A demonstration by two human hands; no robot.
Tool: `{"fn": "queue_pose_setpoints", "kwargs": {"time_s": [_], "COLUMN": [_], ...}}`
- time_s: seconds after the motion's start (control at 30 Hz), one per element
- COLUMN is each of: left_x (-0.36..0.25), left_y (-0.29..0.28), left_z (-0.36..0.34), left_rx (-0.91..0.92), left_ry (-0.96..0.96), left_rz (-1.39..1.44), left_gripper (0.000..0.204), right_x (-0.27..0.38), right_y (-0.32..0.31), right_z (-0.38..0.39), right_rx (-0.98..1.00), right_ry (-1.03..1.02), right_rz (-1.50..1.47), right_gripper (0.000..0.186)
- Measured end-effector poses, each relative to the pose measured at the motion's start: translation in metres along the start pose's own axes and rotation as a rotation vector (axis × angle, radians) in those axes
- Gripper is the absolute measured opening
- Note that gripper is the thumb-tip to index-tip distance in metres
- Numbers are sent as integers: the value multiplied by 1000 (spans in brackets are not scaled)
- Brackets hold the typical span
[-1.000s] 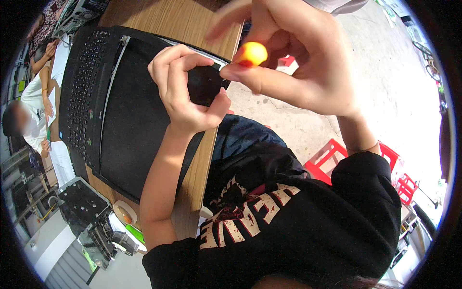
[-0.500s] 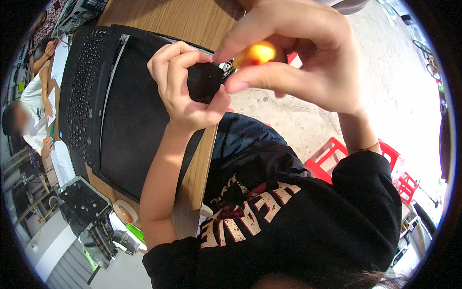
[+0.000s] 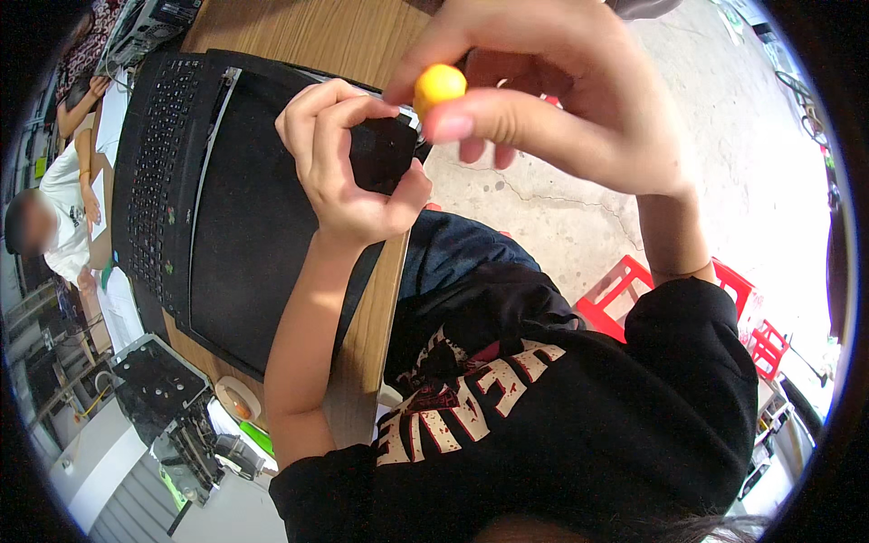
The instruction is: The person disassembles a laptop by removing screws from the frame with a screwdriver, prying the bezel, and manipulating internal components on a wooden desk.
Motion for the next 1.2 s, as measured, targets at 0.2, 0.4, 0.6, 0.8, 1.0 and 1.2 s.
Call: {"fn": "queue_pose_setpoints", "kwargs": {"time_s": [0.2,0.4,0.6,0.8,1.0,1.2], "left_x": [1,6,2,4,4,4], "left_y": [0,2,4,3,6,3], "left_z": [0,6,1,3,6,4], "left_rx": [35,57,21,33,-4,17], "left_ry": [-26,7,-9,-1,-20,20], "left_rz": [28,-67,-10,5,47,-42], "left_gripper": [42,44,44,43,48,53], "right_x": [-12,12,-18,-1,-17,-4], "right_y": [-12,0,-6,-8,11,15], "right_z": [5,-2,11,9,12,12], "right_rx": [55,40,-17,-74,56,-360], "right_ry": [-112,20,-72,-139,-185,-344], "right_rz": [69,-27,3,372,205,52], "right_gripper": [23,20,28,28,17,19]}}
Point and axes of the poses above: each hand's wrist, its own z-axis away from the middle knuckle, its own y-axis out of the palm, x = y × z, the point moved 4 cm from there along -z, towards the middle knuckle, and after that the axes turned 4 degrees about -y, right-handed, at the moved point
